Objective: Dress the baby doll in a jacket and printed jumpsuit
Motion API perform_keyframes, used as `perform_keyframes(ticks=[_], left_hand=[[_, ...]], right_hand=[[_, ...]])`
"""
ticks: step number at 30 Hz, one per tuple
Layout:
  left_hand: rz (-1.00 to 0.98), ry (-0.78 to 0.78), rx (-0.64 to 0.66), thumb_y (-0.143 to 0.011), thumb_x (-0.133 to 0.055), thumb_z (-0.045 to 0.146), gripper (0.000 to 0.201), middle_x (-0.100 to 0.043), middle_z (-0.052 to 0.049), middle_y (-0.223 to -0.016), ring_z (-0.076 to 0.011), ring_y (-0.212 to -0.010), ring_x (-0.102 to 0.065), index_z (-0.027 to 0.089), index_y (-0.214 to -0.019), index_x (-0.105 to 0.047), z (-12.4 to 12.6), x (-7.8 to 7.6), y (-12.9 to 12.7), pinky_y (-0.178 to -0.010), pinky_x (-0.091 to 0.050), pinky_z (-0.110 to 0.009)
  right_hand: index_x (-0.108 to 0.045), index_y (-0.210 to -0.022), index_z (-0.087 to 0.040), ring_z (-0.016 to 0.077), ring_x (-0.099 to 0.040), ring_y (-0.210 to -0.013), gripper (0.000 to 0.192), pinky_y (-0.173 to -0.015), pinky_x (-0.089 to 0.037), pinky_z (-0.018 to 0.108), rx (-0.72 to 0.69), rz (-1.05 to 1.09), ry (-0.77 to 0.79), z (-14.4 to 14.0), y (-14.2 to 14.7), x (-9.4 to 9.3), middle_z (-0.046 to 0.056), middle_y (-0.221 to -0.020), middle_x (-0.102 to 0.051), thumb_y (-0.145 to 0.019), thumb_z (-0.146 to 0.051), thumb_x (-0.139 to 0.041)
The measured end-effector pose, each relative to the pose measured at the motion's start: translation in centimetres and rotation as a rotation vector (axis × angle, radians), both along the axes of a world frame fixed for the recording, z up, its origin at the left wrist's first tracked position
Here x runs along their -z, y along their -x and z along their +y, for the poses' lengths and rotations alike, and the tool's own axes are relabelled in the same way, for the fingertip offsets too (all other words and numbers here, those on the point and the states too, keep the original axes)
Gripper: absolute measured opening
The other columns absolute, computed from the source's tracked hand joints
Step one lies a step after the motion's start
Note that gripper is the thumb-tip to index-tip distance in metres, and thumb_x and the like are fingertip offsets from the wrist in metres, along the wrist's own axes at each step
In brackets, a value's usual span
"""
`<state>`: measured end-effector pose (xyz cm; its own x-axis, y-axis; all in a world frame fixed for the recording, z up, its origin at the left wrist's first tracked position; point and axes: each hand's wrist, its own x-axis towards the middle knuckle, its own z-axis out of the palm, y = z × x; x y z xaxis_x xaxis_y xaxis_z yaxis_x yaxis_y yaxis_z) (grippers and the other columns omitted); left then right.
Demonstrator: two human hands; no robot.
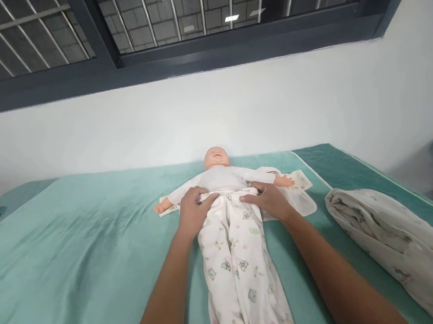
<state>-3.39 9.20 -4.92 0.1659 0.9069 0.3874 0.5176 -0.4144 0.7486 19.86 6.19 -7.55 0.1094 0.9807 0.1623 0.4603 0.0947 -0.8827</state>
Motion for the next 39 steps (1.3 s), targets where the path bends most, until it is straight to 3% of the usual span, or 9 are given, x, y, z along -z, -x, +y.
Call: perform_keyframes(ticks=[5,10,14,23,26,29,33,36,39], left_hand=[[-0.044,0.076,0.015,-0.085,-0.060,0.046,0.031,-0.056,0.003,-0.070,-0.0138,-0.070,-0.049,0.019,-0.069,-0.054,-3.4,1.2,1.7,-0.068,-0.037,-0.027],[-0.074,0.175,0.054,-0.085,-0.059,0.045,0.026,-0.060,0.002,-0.079,-0.0151,-0.076,-0.052,0.020,-0.080,-0.059,-5.4,2.0,2.8,-0.069,-0.038,-0.027],[-0.057,0.212,0.085,-0.076,-0.070,0.043,0.032,-0.062,-0.001,-0.094,-0.0186,-0.087,-0.056,0.020,-0.094,-0.058,-5.6,2.3,2.7,-0.076,-0.042,-0.029],[-0.003,0.146,0.012,-0.076,-0.066,0.038,0.022,-0.062,-0.002,-0.092,-0.0201,-0.087,-0.055,0.021,-0.088,-0.057,-5.5,2.8,2.4,-0.079,-0.043,-0.033],[-0.021,0.081,0.027,-0.076,-0.064,0.031,0.015,-0.059,-0.001,-0.091,-0.0196,-0.089,-0.054,0.022,-0.084,-0.056,-5.4,3.0,2.4,-0.082,-0.043,-0.033],[-0.078,0.037,0.038,-0.076,-0.064,0.027,0.013,-0.056,-0.003,-0.099,-0.0201,-0.098,-0.053,0.021,-0.083,-0.055,-5.3,3.3,2.3,-0.088,-0.042,-0.033],[-0.160,0.153,0.005,-0.079,-0.063,0.032,0.028,-0.056,-0.006,-0.113,-0.0205,-0.105,-0.054,0.022,-0.105,-0.056,-5.5,3.5,2.1,-0.089,-0.044,-0.032],[-0.200,0.261,0.000,-0.081,-0.063,0.038,0.042,-0.060,-0.005,-0.115,-0.0203,-0.101,-0.057,0.024,-0.120,-0.052,-5.3,3.2,1.8,-0.089,-0.045,-0.033],[-0.217,0.266,-0.016,-0.081,-0.064,0.044,0.045,-0.062,-0.003,-0.115,-0.0209,-0.102,-0.058,0.026,-0.120,-0.051,-4.3,2.9,1.2,-0.092,-0.044,-0.035]], right_hand=[[-0.037,-0.056,-0.021,0.0117,-0.032,-0.059,0.052,-0.054,-0.023,0.026,0.140,-0.096,-0.107,-0.3,0.6,0.6,-0.005,-0.057,-0.030,-0.070,-0.060,-0.068],[-0.040,-0.056,-0.020,0.0119,-0.034,-0.059,0.050,-0.057,-0.025,0.027,0.160,-0.127,-0.142,-0.5,1.0,1.0,-0.005,-0.056,-0.033,-0.075,-0.059,-0.064],[-0.041,-0.057,-0.020,0.0113,-0.034,-0.059,0.048,-0.057,-0.027,0.026,0.131,-0.095,-0.145,-1.1,0.9,1.3,-0.006,-0.057,-0.034,-0.078,-0.058,-0.062],[-0.030,-0.054,-0.020,0.0097,-0.028,-0.055,0.055,-0.054,-0.023,0.026,0.162,-0.174,-0.211,-5.6,2.4,1.6,-0.005,-0.054,-0.025,-0.080,-0.058,-0.059],[-0.030,-0.056,-0.021,0.0102,-0.029,-0.056,0.054,-0.053,-0.023,0.026,0.115,-0.119,-0.131,-6.5,2.6,1.5,-0.005,-0.055,-0.026,-0.081,-0.059,-0.058],[-0.044,-0.067,-0.021,0.0121,-0.037,-0.061,0.043,-0.055,-0.030,0.025,-0.014,-0.038,-0.015,-7.0,2.2,1.3,-0.005,-0.062,-0.037,-0.083,-0.058,-0.056],[-0.049,-0.085,-0.023,0.0150,-0.046,-0.073,0.031,-0.065,-0.039,0.026,-0.150,0.007,0.060,-7.0,1.6,1.1,-0.003,-0.077,-0.048,-0.084,-0.053,-0.056],[-0.046,-0.086,-0.023,0.0158,-0.046,-0.076,0.033,-0.068,-0.040,0.027,-0.143,0.024,0.067,-6.5,1.6,0.8,-0.003,-0.079,-0.047,-0.083,-0.054,-0.057],[-0.049,-0.093,-0.023,0.0170,-0.049,-0.079,0.032,-0.072,-0.042,0.028,-0.099,0.049,0.077,-5.5,1.9,0.2,-0.003,-0.083,-0.050,-0.083,-0.053,-0.057]])
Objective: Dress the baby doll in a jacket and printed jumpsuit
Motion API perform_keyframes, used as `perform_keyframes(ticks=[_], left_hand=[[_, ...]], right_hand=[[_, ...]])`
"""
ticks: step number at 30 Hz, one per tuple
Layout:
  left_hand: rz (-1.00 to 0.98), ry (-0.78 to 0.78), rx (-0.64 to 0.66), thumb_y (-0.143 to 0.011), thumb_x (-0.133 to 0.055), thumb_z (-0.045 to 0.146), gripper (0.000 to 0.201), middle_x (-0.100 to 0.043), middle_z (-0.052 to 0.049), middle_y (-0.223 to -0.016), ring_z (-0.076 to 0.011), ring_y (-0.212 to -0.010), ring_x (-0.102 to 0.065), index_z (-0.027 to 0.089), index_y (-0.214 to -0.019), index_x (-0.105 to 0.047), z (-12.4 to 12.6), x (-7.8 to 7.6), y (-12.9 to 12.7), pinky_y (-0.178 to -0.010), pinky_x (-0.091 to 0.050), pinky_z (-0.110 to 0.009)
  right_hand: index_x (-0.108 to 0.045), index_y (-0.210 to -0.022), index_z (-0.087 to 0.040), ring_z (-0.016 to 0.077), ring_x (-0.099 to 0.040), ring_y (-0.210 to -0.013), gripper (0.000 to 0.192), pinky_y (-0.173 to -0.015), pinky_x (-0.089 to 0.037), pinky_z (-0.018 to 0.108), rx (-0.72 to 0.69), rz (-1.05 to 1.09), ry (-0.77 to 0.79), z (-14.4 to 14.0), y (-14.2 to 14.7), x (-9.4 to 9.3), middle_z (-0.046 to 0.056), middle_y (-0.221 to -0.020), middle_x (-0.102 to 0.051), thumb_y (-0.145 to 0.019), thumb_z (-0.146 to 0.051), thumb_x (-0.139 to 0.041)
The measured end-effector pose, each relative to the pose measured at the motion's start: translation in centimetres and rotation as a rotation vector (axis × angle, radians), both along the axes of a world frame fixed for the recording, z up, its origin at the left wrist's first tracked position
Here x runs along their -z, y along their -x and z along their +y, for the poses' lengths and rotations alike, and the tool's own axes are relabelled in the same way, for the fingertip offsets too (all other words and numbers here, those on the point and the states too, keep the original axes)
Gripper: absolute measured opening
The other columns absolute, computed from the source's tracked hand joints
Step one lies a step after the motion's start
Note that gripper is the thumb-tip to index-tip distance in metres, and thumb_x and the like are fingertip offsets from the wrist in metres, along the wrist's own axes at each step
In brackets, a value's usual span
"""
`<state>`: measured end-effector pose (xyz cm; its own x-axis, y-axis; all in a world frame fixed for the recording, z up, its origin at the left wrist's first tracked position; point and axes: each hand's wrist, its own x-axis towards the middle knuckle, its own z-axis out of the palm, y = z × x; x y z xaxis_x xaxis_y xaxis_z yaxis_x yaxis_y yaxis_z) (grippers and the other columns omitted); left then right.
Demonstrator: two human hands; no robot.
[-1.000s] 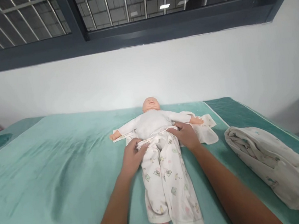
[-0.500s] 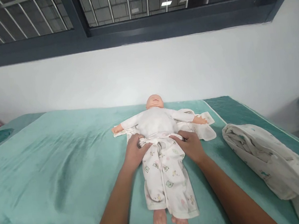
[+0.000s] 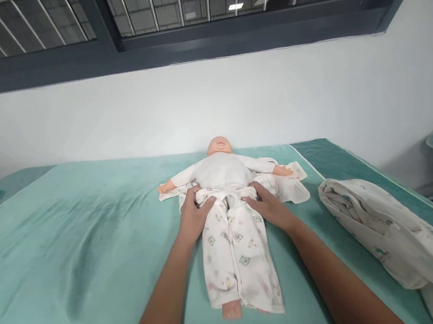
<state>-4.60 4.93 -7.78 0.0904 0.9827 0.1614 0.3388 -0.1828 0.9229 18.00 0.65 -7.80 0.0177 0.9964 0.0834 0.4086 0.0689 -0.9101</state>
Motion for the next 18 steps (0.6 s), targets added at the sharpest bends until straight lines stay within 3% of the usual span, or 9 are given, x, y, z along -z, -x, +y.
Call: perform_keyframes(ticks=[5,12,15,18], left_hand=[[0.033,-0.057,-0.018,-0.082,-0.063,0.045,0.039,-0.063,-0.003,-0.115,-0.0218,-0.107,-0.058,0.025,-0.113,-0.053,2.7,-0.5,-1.0,-0.094,-0.043,-0.035],[0.099,-0.166,-0.017,-0.084,-0.061,0.041,0.034,-0.058,-0.006,-0.113,-0.0211,-0.110,-0.054,0.021,-0.109,-0.051,6.4,0.0,-2.0,-0.100,-0.040,-0.035],[0.118,-0.301,-0.029,-0.084,-0.061,0.036,0.027,-0.049,-0.007,-0.119,-0.0205,-0.119,-0.048,0.021,-0.105,-0.053,6.7,0.6,-2.0,-0.107,-0.034,-0.034],[0.166,-0.361,-0.011,-0.085,-0.060,0.036,0.017,-0.048,-0.005,-0.108,-0.0191,-0.109,-0.051,0.021,-0.087,-0.054,5.5,0.6,-1.7,-0.103,-0.037,-0.033]], right_hand=[[-0.054,-0.103,-0.022,0.0212,-0.056,-0.092,0.039,-0.078,-0.045,0.031,0.012,0.039,0.010,2.2,-0.2,-0.4,0.001,-0.094,-0.060,-0.079,-0.053,-0.060],[-0.060,-0.092,-0.020,0.0221,-0.058,-0.087,0.038,-0.077,-0.044,0.033,0.152,0.024,-0.037,6.1,-0.4,0.7,0.002,-0.089,-0.065,-0.073,-0.053,-0.064],[-0.060,-0.083,-0.020,0.0209,-0.057,-0.086,0.035,-0.079,-0.042,0.033,0.231,-0.021,-0.108,6.6,-0.1,1.2,0.002,-0.088,-0.063,-0.075,-0.054,-0.062],[-0.057,-0.073,-0.020,0.0195,-0.055,-0.087,0.032,-0.083,-0.041,0.032,0.290,-0.076,-0.266,6.3,0.1,1.7,0.002,-0.088,-0.058,-0.076,-0.052,-0.060]])
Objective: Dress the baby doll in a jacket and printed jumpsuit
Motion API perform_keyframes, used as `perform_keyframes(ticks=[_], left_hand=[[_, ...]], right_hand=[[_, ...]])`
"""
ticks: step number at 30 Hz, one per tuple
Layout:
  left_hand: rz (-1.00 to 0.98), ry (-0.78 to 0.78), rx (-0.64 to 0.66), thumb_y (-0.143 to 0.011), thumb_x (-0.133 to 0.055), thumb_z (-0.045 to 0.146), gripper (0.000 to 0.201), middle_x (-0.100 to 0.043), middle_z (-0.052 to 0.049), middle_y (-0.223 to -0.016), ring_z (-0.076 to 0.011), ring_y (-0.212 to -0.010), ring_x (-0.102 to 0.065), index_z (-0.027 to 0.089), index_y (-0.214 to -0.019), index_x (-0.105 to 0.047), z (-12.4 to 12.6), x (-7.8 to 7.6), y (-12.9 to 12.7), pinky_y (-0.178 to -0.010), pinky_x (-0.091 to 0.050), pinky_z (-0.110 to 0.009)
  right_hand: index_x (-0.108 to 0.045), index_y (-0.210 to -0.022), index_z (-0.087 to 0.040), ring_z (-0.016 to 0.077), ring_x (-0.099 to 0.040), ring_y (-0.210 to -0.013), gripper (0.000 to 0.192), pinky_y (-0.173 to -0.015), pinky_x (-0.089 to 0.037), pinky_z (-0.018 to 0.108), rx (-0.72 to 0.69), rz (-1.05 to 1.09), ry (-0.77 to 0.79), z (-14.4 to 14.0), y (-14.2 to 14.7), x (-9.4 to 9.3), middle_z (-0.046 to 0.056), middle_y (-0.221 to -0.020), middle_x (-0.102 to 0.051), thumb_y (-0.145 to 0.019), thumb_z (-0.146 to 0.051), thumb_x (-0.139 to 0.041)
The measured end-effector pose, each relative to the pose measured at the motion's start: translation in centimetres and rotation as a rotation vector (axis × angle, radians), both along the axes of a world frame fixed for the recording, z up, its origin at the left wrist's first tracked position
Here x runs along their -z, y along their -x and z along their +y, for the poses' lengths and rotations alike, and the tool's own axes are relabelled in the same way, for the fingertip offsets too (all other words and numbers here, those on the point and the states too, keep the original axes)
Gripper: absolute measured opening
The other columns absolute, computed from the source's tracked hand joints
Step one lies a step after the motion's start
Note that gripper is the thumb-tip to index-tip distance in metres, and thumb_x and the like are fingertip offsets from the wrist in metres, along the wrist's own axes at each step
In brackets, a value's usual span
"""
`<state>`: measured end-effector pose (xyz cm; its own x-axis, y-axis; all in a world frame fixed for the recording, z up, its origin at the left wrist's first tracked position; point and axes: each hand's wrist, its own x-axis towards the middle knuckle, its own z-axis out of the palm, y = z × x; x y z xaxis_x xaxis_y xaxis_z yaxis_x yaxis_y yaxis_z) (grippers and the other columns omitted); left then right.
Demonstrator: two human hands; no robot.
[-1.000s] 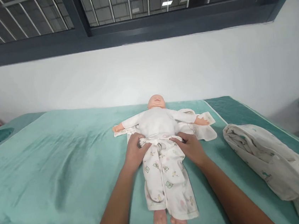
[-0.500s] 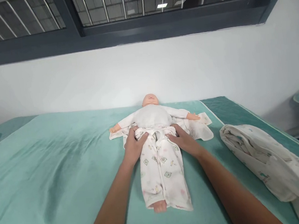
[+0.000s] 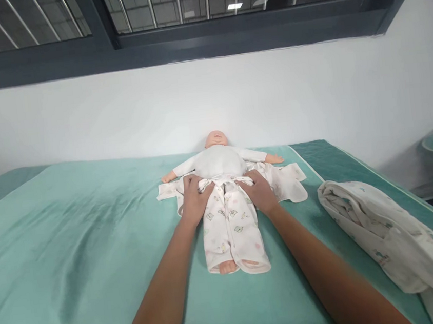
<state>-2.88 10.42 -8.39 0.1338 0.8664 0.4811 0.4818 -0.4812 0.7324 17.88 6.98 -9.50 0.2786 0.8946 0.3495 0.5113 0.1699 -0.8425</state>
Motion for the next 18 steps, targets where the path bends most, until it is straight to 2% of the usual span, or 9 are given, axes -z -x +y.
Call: perform_keyframes(ticks=[4,8,13,18], left_hand=[[0.122,0.006,0.033,-0.086,-0.060,0.038,0.020,-0.053,-0.003,-0.095,-0.0195,-0.098,-0.052,0.021,-0.078,-0.054,-3.6,-0.2,0.9,-0.090,-0.041,-0.033],[0.185,0.030,0.042,-0.088,-0.057,0.037,0.028,-0.052,0.000,-0.077,-0.0185,-0.081,-0.051,0.022,-0.067,-0.047,-6.5,0.0,1.6,-0.075,-0.040,-0.032],[0.191,0.055,0.022,-0.087,-0.055,0.034,0.027,-0.054,0.000,-0.074,-0.0185,-0.079,-0.052,0.022,-0.066,-0.044,-6.8,0.2,1.6,-0.070,-0.038,-0.031],[0.150,0.106,-0.013,-0.082,-0.053,0.025,0.007,-0.059,0.000,-0.080,-0.0189,-0.082,-0.055,0.022,-0.076,-0.051,-6.5,0.3,1.5,-0.071,-0.039,-0.031]], right_hand=[[-0.051,-0.067,-0.022,0.0182,-0.052,-0.079,0.021,-0.077,-0.040,0.030,0.022,-0.059,-0.076,-0.5,0.0,0.3,0.001,-0.078,-0.053,-0.076,-0.040,-0.054],[-0.048,-0.068,-0.022,0.0178,-0.048,-0.075,0.006,-0.071,-0.038,0.029,0.025,-0.074,-0.111,-0.7,0.1,0.3,0.000,-0.074,-0.053,-0.067,-0.028,-0.050],[-0.044,-0.062,-0.022,0.0147,-0.041,-0.063,0.011,-0.062,-0.031,0.027,0.044,-0.098,-0.112,-2.6,0.4,-0.1,-0.003,-0.060,-0.045,-0.066,-0.028,-0.051],[-0.039,-0.059,-0.021,0.0130,-0.039,-0.060,0.028,-0.055,-0.027,0.025,-0.102,-0.028,0.088,-6.9,1.0,0.1,-0.005,-0.055,-0.039,-0.071,-0.036,-0.061]])
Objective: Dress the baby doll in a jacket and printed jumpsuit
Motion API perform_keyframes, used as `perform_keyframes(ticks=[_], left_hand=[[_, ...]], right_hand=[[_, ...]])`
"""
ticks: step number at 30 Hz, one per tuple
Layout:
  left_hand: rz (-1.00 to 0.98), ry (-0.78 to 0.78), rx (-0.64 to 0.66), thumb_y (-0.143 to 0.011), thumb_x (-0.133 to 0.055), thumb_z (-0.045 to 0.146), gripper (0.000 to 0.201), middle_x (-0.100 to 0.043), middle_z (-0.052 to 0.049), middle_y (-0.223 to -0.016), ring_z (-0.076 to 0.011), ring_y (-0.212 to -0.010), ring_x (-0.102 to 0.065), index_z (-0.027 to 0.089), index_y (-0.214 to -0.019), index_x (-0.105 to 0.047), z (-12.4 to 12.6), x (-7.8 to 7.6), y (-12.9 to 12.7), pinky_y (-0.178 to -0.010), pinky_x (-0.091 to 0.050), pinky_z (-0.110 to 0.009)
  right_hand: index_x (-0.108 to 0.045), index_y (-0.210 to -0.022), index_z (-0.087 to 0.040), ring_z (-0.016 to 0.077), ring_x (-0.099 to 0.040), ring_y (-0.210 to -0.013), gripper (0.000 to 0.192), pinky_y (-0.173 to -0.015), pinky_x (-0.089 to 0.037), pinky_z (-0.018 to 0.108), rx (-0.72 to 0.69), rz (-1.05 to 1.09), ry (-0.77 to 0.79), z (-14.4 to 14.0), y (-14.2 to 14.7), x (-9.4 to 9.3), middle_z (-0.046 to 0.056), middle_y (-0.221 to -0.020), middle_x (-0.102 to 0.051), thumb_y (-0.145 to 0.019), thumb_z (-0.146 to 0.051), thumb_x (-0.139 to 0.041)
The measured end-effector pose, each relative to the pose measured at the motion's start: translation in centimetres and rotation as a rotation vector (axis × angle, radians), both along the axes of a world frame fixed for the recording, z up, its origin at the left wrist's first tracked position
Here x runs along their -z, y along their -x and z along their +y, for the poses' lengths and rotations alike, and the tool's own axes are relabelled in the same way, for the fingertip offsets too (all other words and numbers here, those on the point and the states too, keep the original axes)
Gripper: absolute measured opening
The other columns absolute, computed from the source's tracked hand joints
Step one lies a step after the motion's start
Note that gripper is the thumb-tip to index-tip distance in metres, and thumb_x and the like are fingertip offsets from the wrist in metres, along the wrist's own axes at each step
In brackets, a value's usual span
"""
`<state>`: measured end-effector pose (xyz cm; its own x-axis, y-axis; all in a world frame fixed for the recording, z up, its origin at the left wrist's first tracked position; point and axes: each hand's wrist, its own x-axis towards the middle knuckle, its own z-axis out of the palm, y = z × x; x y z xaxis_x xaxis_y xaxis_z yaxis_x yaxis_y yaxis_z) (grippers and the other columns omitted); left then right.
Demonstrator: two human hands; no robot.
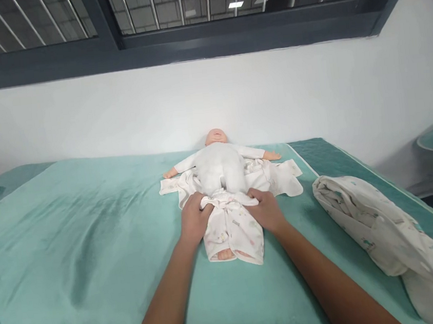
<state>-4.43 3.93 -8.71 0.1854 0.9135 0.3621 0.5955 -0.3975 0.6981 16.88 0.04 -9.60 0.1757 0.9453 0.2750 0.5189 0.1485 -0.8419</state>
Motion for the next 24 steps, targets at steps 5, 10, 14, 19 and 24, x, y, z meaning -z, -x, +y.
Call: perform_keyframes(ticks=[5,10,14,19,24], left_hand=[[-0.113,0.074,0.003,-0.080,-0.055,0.024,0.011,-0.063,0.000,-0.092,-0.0189,-0.087,-0.057,0.022,-0.090,-0.056,0.0,-0.2,0.0,-0.077,-0.042,-0.031],[-0.100,0.052,0.106,-0.082,-0.053,0.025,0.009,-0.057,0.000,-0.082,-0.0183,-0.083,-0.054,0.021,-0.074,-0.052,-1.4,-0.6,0.7,-0.076,-0.042,-0.031],[-0.072,0.037,0.169,-0.083,-0.057,0.028,0.009,-0.058,-0.003,-0.090,-0.0208,-0.092,-0.054,0.021,-0.078,-0.055,-3.6,-0.2,1.5,-0.083,-0.043,-0.033],[-0.060,0.057,0.142,-0.085,-0.059,0.037,0.016,-0.058,-0.004,-0.093,-0.0220,-0.094,-0.053,0.022,-0.083,-0.055,-4.3,0.2,1.6,-0.083,-0.043,-0.034],[-0.044,0.025,0.124,-0.087,-0.055,0.034,0.015,-0.058,-0.003,-0.088,-0.0212,-0.088,-0.052,0.022,-0.079,-0.052,-4.0,0.4,1.5,-0.078,-0.042,-0.033]], right_hand=[[-0.052,-0.084,-0.022,0.0163,-0.051,-0.075,0.024,-0.068,-0.039,0.026,-0.021,0.069,0.039,-1.7,0.7,-0.1,-0.003,-0.077,-0.056,-0.081,-0.045,-0.057],[-0.052,-0.089,-0.023,0.0188,-0.054,-0.082,0.029,-0.074,-0.043,0.029,-0.056,0.070,0.060,-1.2,0.7,-0.3,-0.001,-0.084,-0.057,-0.085,-0.052,-0.054],[-0.053,-0.083,-0.023,0.0191,-0.054,-0.080,0.027,-0.073,-0.041,0.029,-0.030,0.039,0.010,-0.8,0.7,-0.2,-0.001,-0.081,-0.059,-0.085,-0.049,-0.053],[-0.050,-0.073,-0.022,0.0174,-0.051,-0.074,0.031,-0.068,-0.038,0.028,0.002,-0.014,-0.047,-1.1,1.1,-0.4,-0.002,-0.073,-0.056,-0.085,-0.050,-0.054],[-0.044,-0.064,-0.020,0.0145,-0.045,-0.064,0.037,-0.057,-0.032,0.026,-0.091,-0.013,0.051,-4.0,1.3,0.0,-0.003,-0.062,-0.049,-0.084,-0.049,-0.057]])
